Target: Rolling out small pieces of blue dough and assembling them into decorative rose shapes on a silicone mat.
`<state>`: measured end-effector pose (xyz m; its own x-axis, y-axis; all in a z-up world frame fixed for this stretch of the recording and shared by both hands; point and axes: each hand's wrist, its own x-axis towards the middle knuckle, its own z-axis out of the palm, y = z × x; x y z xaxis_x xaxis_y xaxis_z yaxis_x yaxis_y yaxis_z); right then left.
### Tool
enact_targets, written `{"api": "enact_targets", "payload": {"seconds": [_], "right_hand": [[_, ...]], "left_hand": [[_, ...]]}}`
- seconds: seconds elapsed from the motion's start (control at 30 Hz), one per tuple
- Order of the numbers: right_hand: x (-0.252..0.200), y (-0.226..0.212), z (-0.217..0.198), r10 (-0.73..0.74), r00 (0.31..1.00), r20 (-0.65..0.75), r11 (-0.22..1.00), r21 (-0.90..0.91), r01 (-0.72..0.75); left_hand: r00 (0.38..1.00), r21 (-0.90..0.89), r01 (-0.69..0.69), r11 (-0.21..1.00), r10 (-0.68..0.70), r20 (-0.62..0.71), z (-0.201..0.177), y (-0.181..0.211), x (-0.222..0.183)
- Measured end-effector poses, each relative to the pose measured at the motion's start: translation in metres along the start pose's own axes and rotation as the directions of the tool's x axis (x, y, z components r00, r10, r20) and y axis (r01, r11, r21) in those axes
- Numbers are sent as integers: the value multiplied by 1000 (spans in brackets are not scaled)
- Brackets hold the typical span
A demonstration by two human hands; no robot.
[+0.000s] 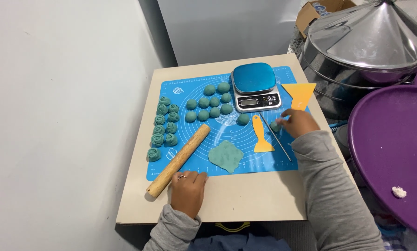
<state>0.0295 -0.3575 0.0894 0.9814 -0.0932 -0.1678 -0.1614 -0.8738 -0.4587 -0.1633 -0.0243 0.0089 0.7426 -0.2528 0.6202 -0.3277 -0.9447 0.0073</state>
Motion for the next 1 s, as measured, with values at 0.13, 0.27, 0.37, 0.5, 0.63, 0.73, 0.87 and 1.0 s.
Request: {"api": "enact_targets", "payload": {"seconds": [0.13,0.27,0.37,0.5,0.63,0.73,0.87,1.0], "right_hand": [[13,1,24,-19,1000,21,990,-139,22],[9,2,28,-154,988,8,976,-153,154],[8,4,33,-227,974,-16,965,-139,223],[23,16,41,-177,983,-47,978,-121,170],[16,11,35,-167,967,-192,986,-17,167],[-15,-12,37,-213,949,-233,940,217,264],[-44,-45,58,-348,931,-109,845,394,361],[-61,-68,81,-465,878,-117,751,472,461]], "left_hand": [[1000,-35,21,999,-21,-19,-7,8,20],[996,-89,-94,992,94,-4,6,22,58],[987,-63,-142,988,137,-84,28,31,91],[985,-97,-159,983,151,-78,34,44,126],[997,-298,-78,951,82,-1,48,38,119],[973,-607,162,778,-23,231,71,29,106],[952,-722,283,631,-95,291,65,25,109],[907,-751,407,520,-136,398,70,18,112]]}}
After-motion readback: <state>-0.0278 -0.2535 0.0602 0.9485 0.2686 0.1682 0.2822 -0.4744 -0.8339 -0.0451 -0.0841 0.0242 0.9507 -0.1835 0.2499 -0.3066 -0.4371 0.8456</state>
